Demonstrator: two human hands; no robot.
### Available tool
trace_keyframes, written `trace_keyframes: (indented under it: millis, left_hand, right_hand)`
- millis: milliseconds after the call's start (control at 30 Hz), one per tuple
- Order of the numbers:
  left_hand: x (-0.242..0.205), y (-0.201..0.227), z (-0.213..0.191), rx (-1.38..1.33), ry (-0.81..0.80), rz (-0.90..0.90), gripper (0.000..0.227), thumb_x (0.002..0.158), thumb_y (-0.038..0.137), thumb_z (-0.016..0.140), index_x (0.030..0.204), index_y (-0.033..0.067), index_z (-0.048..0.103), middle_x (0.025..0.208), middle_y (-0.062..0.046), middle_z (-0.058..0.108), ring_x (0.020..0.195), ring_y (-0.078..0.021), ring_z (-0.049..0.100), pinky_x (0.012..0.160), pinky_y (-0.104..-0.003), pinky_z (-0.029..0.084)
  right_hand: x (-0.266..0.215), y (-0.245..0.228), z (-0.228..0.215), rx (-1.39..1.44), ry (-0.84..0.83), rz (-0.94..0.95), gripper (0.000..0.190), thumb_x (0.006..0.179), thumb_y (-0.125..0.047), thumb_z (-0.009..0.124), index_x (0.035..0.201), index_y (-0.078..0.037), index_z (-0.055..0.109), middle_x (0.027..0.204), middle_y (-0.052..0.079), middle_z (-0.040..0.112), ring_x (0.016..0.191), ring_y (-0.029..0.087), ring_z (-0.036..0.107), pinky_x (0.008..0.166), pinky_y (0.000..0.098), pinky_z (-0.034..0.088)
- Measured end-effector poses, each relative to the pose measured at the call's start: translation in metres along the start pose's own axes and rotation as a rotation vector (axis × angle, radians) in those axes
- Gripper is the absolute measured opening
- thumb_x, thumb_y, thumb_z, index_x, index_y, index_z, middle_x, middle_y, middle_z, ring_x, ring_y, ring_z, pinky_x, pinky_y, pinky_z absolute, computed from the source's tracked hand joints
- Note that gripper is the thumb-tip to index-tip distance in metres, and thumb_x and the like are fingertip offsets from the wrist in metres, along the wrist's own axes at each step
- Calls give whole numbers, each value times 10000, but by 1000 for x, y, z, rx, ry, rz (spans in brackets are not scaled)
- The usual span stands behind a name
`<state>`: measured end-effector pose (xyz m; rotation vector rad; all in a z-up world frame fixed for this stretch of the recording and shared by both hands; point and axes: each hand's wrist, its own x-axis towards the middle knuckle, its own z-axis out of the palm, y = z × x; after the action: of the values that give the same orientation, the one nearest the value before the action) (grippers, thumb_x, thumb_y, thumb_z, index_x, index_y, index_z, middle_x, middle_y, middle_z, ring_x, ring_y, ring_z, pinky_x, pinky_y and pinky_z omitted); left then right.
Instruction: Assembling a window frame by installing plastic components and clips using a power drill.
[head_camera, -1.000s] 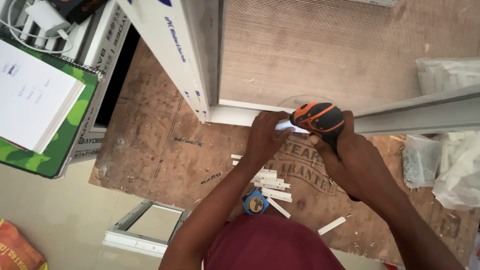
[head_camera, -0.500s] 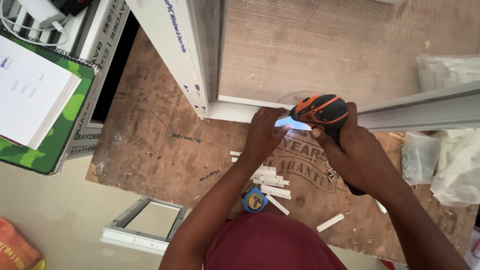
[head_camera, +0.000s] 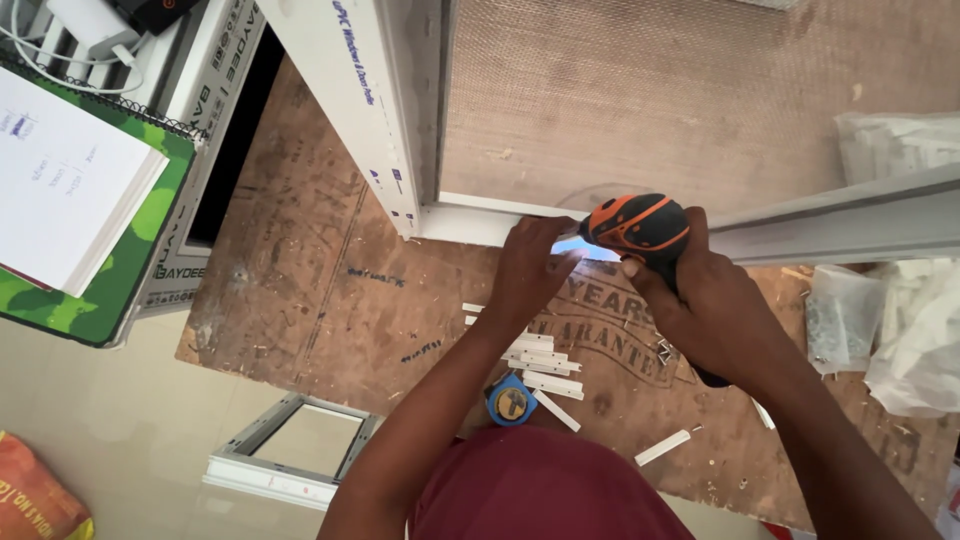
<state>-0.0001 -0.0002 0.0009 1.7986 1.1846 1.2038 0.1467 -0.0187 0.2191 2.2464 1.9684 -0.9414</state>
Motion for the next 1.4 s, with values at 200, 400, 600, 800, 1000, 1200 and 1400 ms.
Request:
trace_keyframes:
  millis: [200,400,600,800,1000,1200,1400]
  left_hand:
    - [1,3,-3,7,19,53,385,854,163,803,1192,41,665,1161,-124,705,1113,-333,635,974,-455,497]
    - [2,7,-5,-28,-2,-1,345,875,163,809,1167,45,666,1124,-121,698,1118,-343,631,969,-457,500]
    - [-2,-1,1,-6,6,30,384,847,152,798,1187,37,662,1142,-134,691,1120,-357,619,976,-467,490]
    - [0,7,-6,-21,0,33,354,855,146,794,1174,57,666,1132,-129,700,1120,-353,619,981,-463,486]
    - [-3,0,1,-35,35,22,366,856,184,821,1157,54,660,1087,-130,698,1076,-347,626,943,-462,500]
    - [-2,-2,2,-6,35,39,373,839,183,834,1145,44,672,1101,-145,693,1077,-356,628,948,-462,505]
    - [-8,5,-23,-168,-48,-127,357,883,179,794,1189,35,679,1176,-160,673,1102,-341,648,944,-431,540]
  right_hand:
    - [3,8,0,-13,-18,-48,527,989,-367,600,1233,9,322,678,261,667,681,451,704,594,520,523]
    - [6,8,-8,103,-25,-70,513,956,-358,560,1259,-15,329,815,218,715,686,378,737,624,466,552]
    - [3,33,5,84,62,-276,516,1010,-352,562,1283,14,321,888,201,714,803,361,728,675,447,552]
    - [2,14,-17,-207,-170,-184,539,903,-414,654,1297,-117,436,745,151,729,678,331,752,627,470,547]
    - [-17,28,-28,-243,-25,-90,563,920,-479,664,1282,-85,490,687,149,711,628,310,674,571,458,540]
    - [-91,80,-23,-271,70,174,686,867,-480,692,1416,-120,492,712,104,662,620,306,677,579,437,550]
    - [-148,149,36,-172,162,381,630,890,-469,735,1411,-158,566,775,104,685,719,296,703,656,441,559]
